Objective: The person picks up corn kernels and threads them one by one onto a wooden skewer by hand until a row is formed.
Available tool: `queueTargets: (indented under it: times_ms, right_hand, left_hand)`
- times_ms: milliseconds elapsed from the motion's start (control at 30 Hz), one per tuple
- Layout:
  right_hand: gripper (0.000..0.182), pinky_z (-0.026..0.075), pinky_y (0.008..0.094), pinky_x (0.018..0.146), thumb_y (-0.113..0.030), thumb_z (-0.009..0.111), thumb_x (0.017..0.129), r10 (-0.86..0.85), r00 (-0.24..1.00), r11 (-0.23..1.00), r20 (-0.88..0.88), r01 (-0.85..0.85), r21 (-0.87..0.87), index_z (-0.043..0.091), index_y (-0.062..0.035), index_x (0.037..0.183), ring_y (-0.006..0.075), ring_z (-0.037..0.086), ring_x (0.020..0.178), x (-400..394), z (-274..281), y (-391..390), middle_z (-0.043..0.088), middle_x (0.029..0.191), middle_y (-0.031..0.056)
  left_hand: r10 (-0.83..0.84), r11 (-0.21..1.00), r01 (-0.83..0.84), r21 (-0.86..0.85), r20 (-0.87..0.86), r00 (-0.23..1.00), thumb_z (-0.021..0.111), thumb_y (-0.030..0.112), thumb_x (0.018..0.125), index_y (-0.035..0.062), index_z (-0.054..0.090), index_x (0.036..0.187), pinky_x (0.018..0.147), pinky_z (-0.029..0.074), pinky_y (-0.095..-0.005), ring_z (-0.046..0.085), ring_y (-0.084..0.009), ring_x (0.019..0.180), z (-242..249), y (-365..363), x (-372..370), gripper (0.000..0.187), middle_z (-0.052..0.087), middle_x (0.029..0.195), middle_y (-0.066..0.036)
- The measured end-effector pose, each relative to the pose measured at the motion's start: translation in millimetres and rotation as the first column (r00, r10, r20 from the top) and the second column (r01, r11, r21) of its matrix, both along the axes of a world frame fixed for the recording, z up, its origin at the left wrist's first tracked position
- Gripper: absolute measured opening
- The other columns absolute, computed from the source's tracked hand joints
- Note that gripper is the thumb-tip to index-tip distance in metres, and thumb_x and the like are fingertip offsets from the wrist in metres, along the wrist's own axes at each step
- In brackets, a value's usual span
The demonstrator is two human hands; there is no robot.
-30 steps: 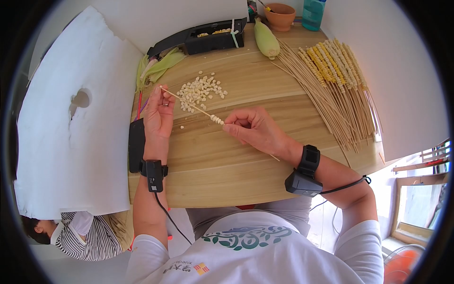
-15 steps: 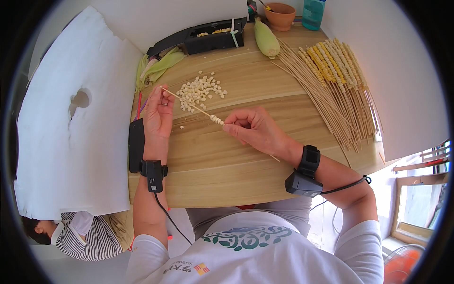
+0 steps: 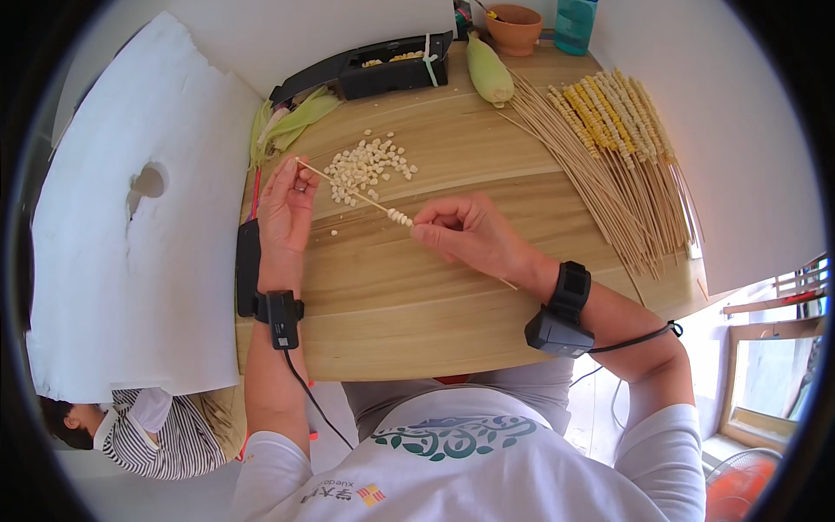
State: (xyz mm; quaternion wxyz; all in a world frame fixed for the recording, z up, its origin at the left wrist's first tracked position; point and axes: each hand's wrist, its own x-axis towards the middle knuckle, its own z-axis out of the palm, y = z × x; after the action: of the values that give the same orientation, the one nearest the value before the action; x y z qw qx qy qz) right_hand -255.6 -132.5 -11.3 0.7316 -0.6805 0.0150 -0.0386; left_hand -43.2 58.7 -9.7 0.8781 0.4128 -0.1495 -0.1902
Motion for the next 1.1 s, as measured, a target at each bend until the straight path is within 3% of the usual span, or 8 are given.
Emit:
queueTargets:
  times_ms: [233,300,500,933,1100]
  right_hand:
    - [0.011,0.037,0.0174,0.048,-0.013,0.062,0.091,0.000,1.000,1.000,-0.004,0.000,-0.016,0.065,-0.0024,0.091,0.0000,0.044,0.055,0.1,3.6,-1.6,0.055,0.067,-0.0056]
    - [0.011,0.037,0.0174,0.048,-0.013,0.062,0.091,0.000,1.000,1.000,-0.002,0.000,-0.015,0.065,-0.0024,0.091,0.0000,0.044,0.055,0.2,2.8,-2.1,0.056,0.067,-0.0056]
    - [0.011,0.037,0.0171,0.048,-0.012,0.062,0.091,-0.002,1.000,1.000,0.004,0.002,-0.023,0.065,-0.0021,0.091,0.0000,0.044,0.055,0.2,4.0,-2.3,0.056,0.067,-0.0057]
    - [0.012,0.035,0.0175,0.048,-0.013,0.060,0.092,-0.028,0.999,0.998,-0.021,0.027,-0.060,0.063,-0.0009,0.090,-0.0003,0.043,0.056,-1.1,5.2,-0.6,0.054,0.067,-0.0057]
    - [0.012,0.034,0.0174,0.048,-0.013,0.060,0.092,-0.038,0.999,0.999,0.006,0.039,-0.033,0.063,-0.0012,0.090,-0.0007,0.043,0.057,-1.9,6.9,-0.6,0.054,0.068,-0.0062]
  left_hand:
    - [-0.067,0.998,0.066,-0.019,-0.042,0.997,0.062,0.006,0.088,-0.0033,0.061,0.100,0.075,0.048,-0.0262,0.055,-0.0137,0.081,1.4,1.3,0.4,0.015,0.063,0.094,-0.010]
    - [-0.169,0.984,0.162,-0.069,-0.103,0.980,0.062,0.007,0.089,-0.0025,0.061,0.100,0.075,0.048,-0.0260,0.055,-0.0133,0.081,2.0,2.3,1.3,0.015,0.062,0.094,-0.009]
    - [-0.289,0.950,0.247,-0.190,-0.237,0.928,0.061,0.008,0.090,-0.0004,0.061,0.101,0.076,0.046,-0.0293,0.054,-0.0142,0.080,0.8,2.7,2.4,0.014,0.061,0.092,-0.007]
    - [-0.296,0.955,0.286,-0.076,-0.274,0.915,0.060,0.010,0.090,0.0022,0.060,0.103,0.073,0.045,-0.0313,0.053,-0.0136,0.082,4.8,1.8,-5.5,0.015,0.059,0.095,-0.004]
    - [-0.370,0.925,0.380,-0.029,-0.304,0.878,0.060,0.010,0.090,0.0022,0.060,0.104,0.072,0.045,-0.0297,0.053,-0.0132,0.082,1.0,-8.3,-20.4,0.016,0.060,0.098,-0.005]
